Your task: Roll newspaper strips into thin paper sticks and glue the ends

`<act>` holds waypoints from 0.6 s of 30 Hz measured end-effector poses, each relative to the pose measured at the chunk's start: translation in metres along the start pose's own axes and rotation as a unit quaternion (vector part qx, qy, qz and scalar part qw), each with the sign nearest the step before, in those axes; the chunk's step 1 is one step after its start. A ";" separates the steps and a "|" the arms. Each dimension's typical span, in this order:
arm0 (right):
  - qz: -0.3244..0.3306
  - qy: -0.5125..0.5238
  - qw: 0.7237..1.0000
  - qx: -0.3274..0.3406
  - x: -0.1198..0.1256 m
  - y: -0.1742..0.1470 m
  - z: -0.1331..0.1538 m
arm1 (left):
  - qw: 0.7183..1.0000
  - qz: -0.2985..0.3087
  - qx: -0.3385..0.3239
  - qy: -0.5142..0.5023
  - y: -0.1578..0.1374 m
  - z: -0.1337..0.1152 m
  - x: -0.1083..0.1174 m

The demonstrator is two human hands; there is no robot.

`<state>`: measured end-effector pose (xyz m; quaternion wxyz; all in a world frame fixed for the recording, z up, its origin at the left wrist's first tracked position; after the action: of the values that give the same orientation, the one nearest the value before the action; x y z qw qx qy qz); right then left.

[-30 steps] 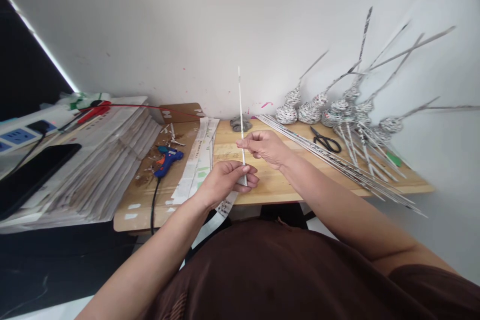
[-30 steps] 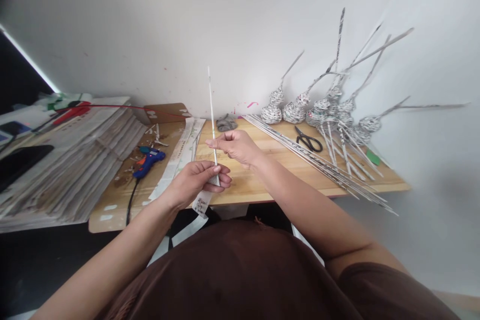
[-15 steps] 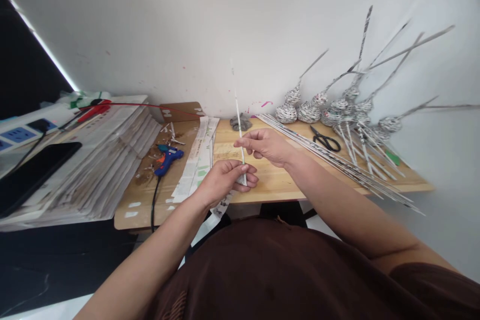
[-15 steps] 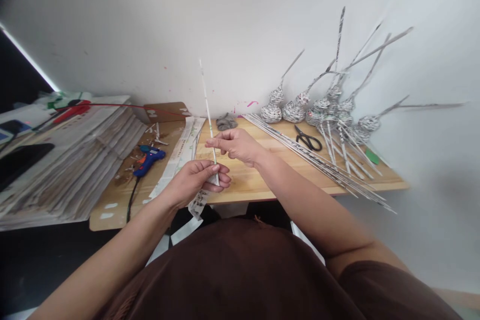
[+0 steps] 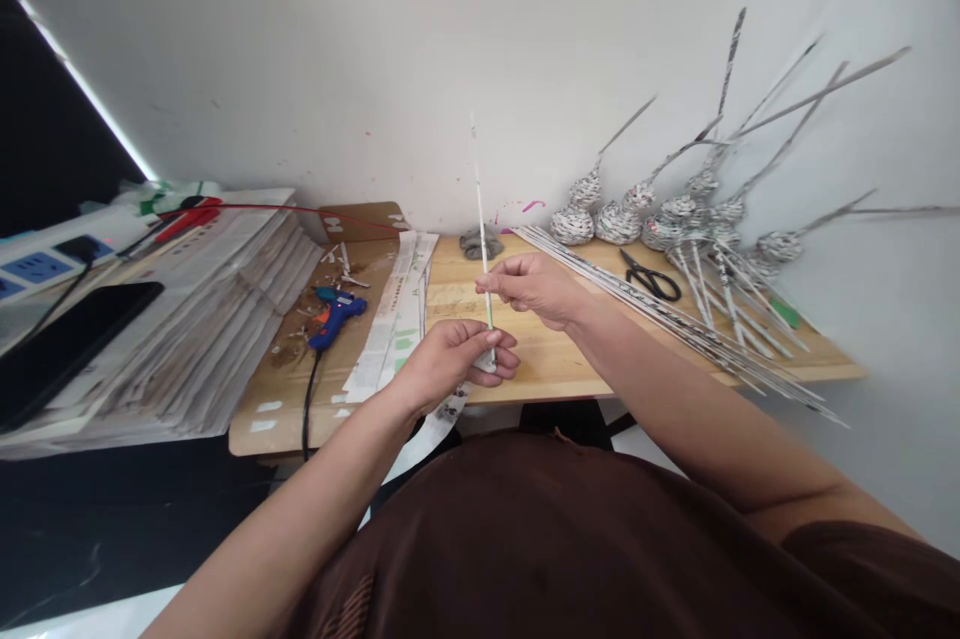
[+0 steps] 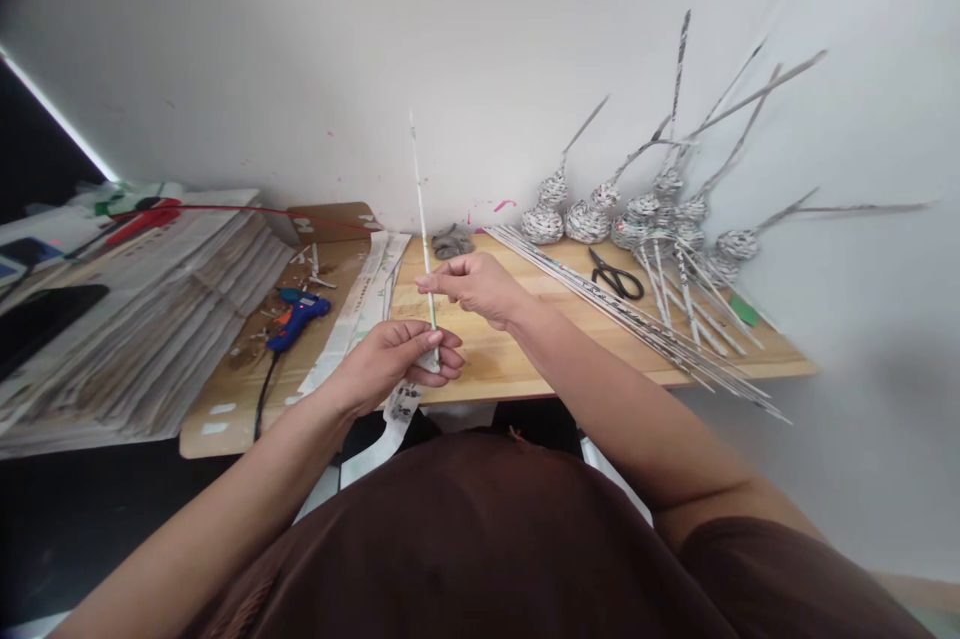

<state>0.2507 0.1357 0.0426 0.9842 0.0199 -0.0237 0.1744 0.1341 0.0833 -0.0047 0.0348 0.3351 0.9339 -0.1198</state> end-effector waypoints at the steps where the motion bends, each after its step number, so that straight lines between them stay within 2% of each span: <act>1: -0.014 0.008 1.000 0.003 0.001 0.000 0.000 | 1.000 0.002 0.002 0.004 0.000 0.000 -0.001; 6: -0.030 0.025 0.999 0.008 0.002 0.001 0.001 | 1.000 0.006 0.006 0.008 -0.002 -0.002 0.000; 11: 0.050 0.012 0.999 -0.006 -0.008 0.000 0.003 | 1.000 -0.001 -0.001 0.005 -0.003 -0.006 0.002; 18: -0.040 0.029 0.998 0.026 -0.002 0.004 0.011 | 1.000 -0.011 -0.004 0.006 -0.005 -0.010 0.001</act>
<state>0.2471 0.1378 0.0537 0.9897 0.0416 0.0105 0.1363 0.1305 0.0829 0.0062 0.0296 0.3254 0.9382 -0.1140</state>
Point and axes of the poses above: each hand's wrist, its own y-axis towards the middle knuckle, its own x-axis out of the back of the hand, z = x × y, the point moved 7 cm from there along y, towards the middle knuckle, and after that the axes turned 5 degrees about z, right-handed, at the moved point
